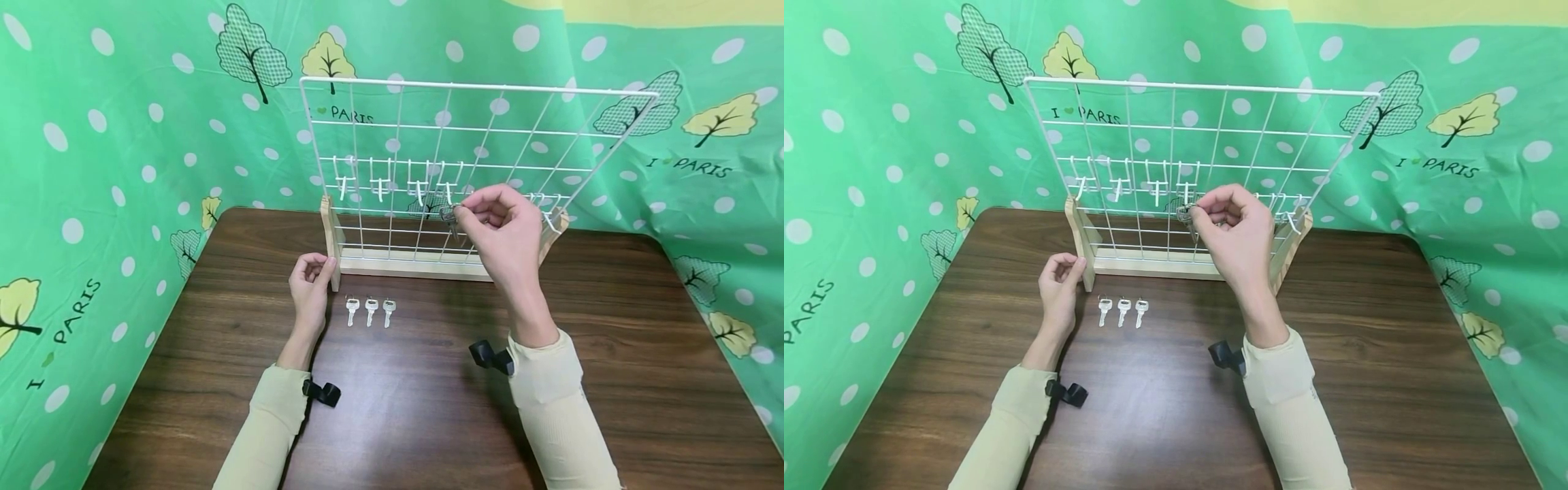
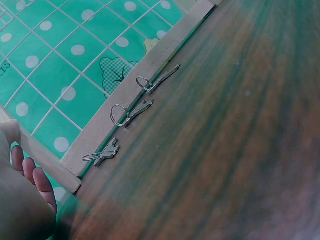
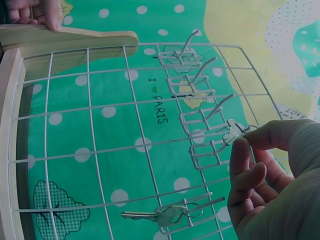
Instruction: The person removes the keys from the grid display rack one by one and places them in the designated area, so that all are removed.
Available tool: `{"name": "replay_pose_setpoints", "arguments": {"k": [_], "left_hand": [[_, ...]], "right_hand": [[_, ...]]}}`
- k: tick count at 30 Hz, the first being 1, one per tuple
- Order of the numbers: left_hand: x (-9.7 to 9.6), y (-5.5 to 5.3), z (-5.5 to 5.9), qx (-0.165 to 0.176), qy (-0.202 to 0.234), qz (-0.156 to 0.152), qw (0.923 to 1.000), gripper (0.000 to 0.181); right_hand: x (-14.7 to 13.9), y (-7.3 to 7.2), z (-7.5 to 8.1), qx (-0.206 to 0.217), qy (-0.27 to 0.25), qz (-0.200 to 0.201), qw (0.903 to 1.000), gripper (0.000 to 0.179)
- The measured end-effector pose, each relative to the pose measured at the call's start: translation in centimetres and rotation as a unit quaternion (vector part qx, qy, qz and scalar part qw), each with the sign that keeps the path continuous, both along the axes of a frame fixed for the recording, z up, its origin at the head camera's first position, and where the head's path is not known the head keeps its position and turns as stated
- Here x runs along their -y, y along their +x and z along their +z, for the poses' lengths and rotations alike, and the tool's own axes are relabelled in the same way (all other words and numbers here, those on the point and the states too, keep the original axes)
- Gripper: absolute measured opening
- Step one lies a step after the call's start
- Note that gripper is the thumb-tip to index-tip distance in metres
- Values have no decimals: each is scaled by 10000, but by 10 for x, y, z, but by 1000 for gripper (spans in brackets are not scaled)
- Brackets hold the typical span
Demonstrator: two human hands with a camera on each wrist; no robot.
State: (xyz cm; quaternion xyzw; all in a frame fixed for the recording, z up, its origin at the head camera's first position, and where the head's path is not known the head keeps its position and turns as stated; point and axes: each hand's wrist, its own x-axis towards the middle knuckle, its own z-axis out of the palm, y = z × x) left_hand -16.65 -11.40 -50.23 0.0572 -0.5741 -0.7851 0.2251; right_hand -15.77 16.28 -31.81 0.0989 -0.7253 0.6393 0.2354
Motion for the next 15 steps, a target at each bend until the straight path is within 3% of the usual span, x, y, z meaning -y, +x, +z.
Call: {"name": "replay_pose_setpoints", "arguments": {"k": [15], "left_hand": [[-1,0,2,-49,9,6,10000,18]], "right_hand": [[3,8,-7,144,-554,450,9973,14]]}}
